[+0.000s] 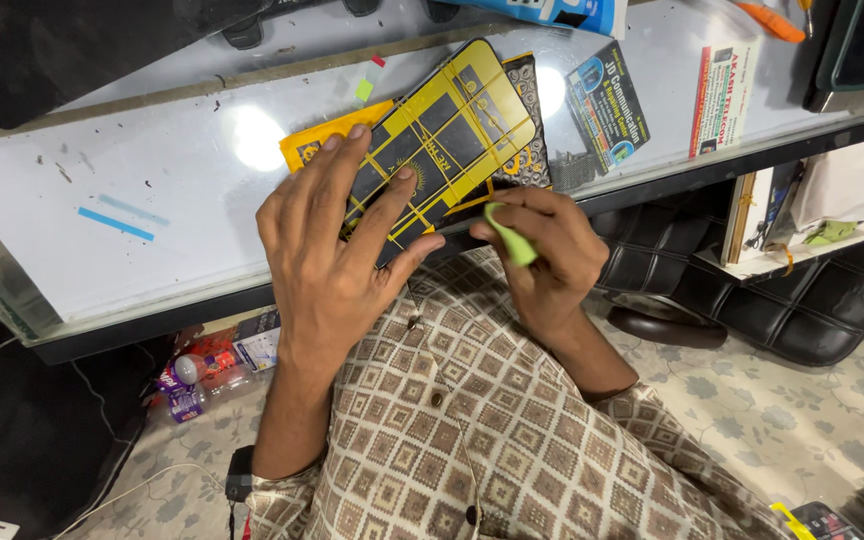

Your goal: The person cleans a smartphone with a green microfiber cloth and a small brush. They wipe the back and sides of the phone, then use the brush to clean the edges and ports before wiping the device again.

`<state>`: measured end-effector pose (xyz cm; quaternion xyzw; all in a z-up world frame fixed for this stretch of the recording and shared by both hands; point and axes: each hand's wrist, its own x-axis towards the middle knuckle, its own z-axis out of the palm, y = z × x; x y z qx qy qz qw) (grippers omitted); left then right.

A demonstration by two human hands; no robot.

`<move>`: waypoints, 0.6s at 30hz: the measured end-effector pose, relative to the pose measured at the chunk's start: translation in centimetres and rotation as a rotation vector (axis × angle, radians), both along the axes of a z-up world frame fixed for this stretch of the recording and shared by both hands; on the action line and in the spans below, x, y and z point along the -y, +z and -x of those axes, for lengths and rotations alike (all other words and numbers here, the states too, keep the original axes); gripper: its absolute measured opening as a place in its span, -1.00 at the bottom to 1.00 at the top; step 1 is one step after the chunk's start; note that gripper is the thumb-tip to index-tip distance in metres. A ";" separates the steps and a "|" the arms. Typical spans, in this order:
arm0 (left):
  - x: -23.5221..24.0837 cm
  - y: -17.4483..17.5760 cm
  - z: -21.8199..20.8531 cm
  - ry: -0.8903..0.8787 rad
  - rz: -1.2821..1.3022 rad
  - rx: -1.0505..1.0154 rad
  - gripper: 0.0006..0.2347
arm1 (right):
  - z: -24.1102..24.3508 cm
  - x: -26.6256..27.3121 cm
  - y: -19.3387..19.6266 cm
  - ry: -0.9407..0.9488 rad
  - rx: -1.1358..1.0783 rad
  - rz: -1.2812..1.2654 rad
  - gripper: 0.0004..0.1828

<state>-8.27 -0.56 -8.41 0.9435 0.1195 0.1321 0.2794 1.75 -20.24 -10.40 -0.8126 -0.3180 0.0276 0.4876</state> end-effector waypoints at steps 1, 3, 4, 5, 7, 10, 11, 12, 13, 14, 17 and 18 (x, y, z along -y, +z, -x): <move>0.0 0.0 0.0 -0.002 -0.006 0.004 -0.51 | 0.1 -0.2 0.3 -0.006 0.012 0.021 -0.75; -0.1 -0.1 0.0 -0.001 -0.017 0.007 -0.52 | 0.2 -0.8 0.8 -0.013 0.031 0.063 -0.69; -0.1 -0.1 0.0 -0.001 -0.013 0.007 -0.52 | 0.4 -1.1 0.9 -0.020 0.044 0.082 -0.67; -0.1 -0.2 0.0 -0.002 -0.008 0.007 -0.52 | 0.5 -1.3 0.9 -0.028 0.057 0.101 -0.65; -0.2 -0.3 0.1 -0.004 -0.006 0.005 -0.53 | 0.6 -1.7 0.8 -0.032 0.080 0.114 -0.63; -0.3 -0.2 0.1 -0.004 -0.015 0.004 -0.53 | 0.6 -2.1 0.4 -0.021 0.097 0.085 -0.61; -0.4 -0.1 0.1 -0.005 -0.015 0.002 -0.53 | 0.6 -2.1 0.3 -0.016 0.092 0.071 -0.61; -0.4 -0.1 0.0 -0.009 -0.012 0.001 -0.53 | 0.7 -1.9 0.2 -0.015 0.088 0.061 -0.61; -0.4 0.0 0.0 -0.012 -0.009 -0.005 -0.53 | 0.8 -1.8 0.2 -0.032 0.066 0.065 -0.61; -0.4 0.0 -0.1 -0.013 -0.008 -0.011 -0.52 | 0.9 -1.7 0.1 -0.047 0.044 0.067 -0.60; -0.7 0.4 0.0 -0.025 0.031 -0.023 -0.53 | 1.1 -1.6 0.2 -0.022 0.030 0.019 -0.62; -0.8 0.5 0.0 -0.035 0.054 -0.025 -0.53 | 1.2 -1.5 0.2 -0.006 0.035 -0.001 -0.63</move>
